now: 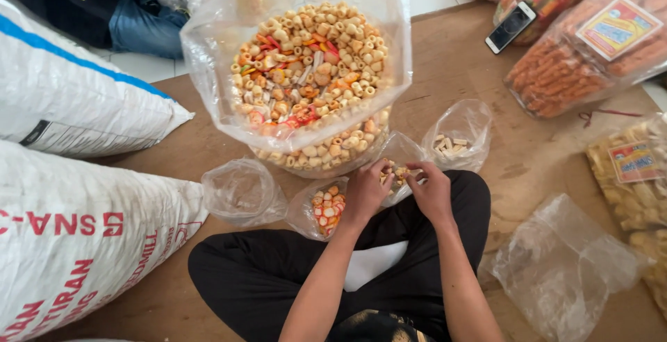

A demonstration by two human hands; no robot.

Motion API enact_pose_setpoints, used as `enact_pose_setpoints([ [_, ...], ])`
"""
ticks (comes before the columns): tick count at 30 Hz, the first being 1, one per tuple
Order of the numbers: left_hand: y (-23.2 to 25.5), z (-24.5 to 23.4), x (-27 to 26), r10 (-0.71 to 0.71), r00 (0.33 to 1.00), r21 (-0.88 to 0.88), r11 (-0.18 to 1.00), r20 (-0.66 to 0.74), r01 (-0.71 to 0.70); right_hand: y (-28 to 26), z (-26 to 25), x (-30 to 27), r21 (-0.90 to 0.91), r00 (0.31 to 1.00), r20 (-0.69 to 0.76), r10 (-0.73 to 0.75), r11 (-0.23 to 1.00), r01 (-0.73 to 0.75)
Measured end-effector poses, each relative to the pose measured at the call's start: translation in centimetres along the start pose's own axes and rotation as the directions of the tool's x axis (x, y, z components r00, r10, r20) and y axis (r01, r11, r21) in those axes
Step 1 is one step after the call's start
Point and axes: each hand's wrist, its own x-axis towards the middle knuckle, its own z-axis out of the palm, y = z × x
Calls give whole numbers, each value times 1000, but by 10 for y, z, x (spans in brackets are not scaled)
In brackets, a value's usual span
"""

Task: The person scoops mixed ring-shaped snacks from a large clear bag and places them into smaller clear plastic bags. The person repeats this process multiple times, filling several small bags with the snack mix.

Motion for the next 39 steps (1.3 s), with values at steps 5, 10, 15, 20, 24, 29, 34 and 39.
enact_pose_setpoints([
  [5,47,-76,-36,146,980,-147,975,-137,-166,-93,-21,6,169,989,-76,-130,976,141],
  [10,84,-178,-44,166,945,-348,900,-282,-262,-214,-36,20,272,933,-91,-349,892,360],
  [15,70,-251,13,324,882,61,944,-343,-323,-304,-16,53,169,703,48,-710,699,695],
  [20,-1,-240,99,0,988,395,917,-155,61,-289,56,137,-219,674,403,-619,650,728],
  [24,-14,-232,118,-104,985,458,875,-140,158,-258,102,176,-459,652,534,-538,463,759],
  [29,-4,-246,114,-137,976,427,882,-170,198,-248,111,177,-488,651,531,-542,433,758],
  [34,6,-253,119,-44,984,433,894,-171,115,-240,97,178,-447,748,512,-422,613,652],
  [39,-23,-226,159,61,989,496,868,-137,15,-243,60,181,-316,847,382,-370,809,495],
])
